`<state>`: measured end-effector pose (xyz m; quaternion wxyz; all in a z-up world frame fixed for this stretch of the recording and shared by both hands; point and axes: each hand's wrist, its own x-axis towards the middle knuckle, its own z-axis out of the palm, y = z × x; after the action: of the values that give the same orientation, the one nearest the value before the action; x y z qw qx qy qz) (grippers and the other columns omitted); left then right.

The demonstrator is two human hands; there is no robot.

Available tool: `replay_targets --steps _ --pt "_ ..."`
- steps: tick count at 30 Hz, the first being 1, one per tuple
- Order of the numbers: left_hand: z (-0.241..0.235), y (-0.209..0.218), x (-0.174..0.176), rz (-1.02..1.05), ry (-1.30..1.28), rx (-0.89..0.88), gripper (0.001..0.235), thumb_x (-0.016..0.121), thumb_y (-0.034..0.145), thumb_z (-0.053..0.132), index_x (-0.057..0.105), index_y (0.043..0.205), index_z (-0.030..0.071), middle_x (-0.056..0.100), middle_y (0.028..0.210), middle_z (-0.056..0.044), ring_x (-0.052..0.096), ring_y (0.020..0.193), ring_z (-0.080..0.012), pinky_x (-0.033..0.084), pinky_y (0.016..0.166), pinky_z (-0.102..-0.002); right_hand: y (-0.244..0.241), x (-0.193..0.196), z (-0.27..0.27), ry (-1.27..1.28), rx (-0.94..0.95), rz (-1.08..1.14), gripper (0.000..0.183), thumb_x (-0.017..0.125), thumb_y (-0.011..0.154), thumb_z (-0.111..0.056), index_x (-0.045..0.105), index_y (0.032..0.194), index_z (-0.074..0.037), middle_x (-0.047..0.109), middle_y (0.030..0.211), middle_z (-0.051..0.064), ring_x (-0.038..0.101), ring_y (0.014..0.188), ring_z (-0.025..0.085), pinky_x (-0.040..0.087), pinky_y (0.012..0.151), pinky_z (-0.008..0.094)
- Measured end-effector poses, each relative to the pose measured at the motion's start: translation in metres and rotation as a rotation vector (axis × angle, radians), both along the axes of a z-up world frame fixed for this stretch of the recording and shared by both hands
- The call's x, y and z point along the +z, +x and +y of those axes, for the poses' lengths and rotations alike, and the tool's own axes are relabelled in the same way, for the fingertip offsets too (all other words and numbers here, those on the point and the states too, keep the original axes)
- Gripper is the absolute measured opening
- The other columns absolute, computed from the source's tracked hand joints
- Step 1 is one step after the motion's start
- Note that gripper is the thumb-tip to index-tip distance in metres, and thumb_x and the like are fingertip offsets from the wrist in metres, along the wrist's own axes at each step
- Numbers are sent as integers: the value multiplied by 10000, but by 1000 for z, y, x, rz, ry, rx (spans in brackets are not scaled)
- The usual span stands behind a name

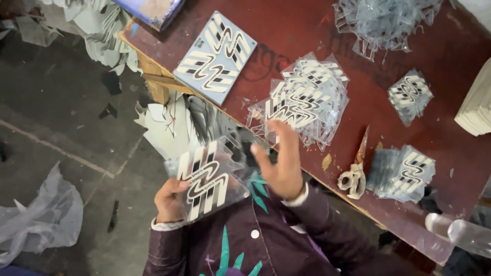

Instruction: Trimming excess plastic from printed stickers using scissors and sorting them into piles.

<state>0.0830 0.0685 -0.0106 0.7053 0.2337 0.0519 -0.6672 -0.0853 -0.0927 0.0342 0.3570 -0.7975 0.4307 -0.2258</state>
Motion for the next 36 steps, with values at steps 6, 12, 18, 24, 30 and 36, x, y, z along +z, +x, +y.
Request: replay_targets --steps 6,12,18,24,30,36 --pt "55 -25 -171 -53 216 433 298 551 903 149 597 1063 -98 657 1121 -230 645 1048 -352 501 1061 -466 -25 -22 2 -127 425 -11 544 694 1007 -290 522 1456 -34 627 1359 157 620 1265 328 470 1125 437" --pt "54 -21 -162 -8 257 584 234 567 999 177 661 1086 -19 706 1178 -175 683 1092 -318 521 1022 -450 -59 -69 -46 -499 260 401 818 797 764 -444 531 1409 -17 530 1406 274 482 1304 482 346 1082 574" --pt "15 -24 -67 -34 204 401 541 515 1027 385 544 1371 -31 649 1303 -207 660 1114 -328 507 1020 -436 -97 -124 -82 -368 20 398 850 874 745 -377 519 1440 -41 569 1303 236 538 1187 442 431 1001 550" --pt "-14 -14 -16 -54 -162 127 951 444 990 660 273 1643 -9 526 1451 -331 653 1052 -379 491 942 -405 -93 -64 -83 -247 -95 328 283 780 724 -167 724 997 -118 649 1052 108 596 1059 350 473 915 493" --pt "-29 -23 -14 -191 -217 57 1037 476 956 732 200 1679 42 488 1528 -292 623 1066 -323 475 974 -394 -30 35 -30 -476 176 129 222 755 676 -34 714 888 -87 568 1348 183 523 1279 392 419 1090 473" --pt "-35 -40 -17 -237 -232 -31 1028 587 923 618 196 1670 30 476 1553 -168 538 1340 -254 406 1163 -379 31 21 14 -230 369 -108 404 739 841 -26 596 1217 11 551 1354 126 535 1317 349 448 1105 449"
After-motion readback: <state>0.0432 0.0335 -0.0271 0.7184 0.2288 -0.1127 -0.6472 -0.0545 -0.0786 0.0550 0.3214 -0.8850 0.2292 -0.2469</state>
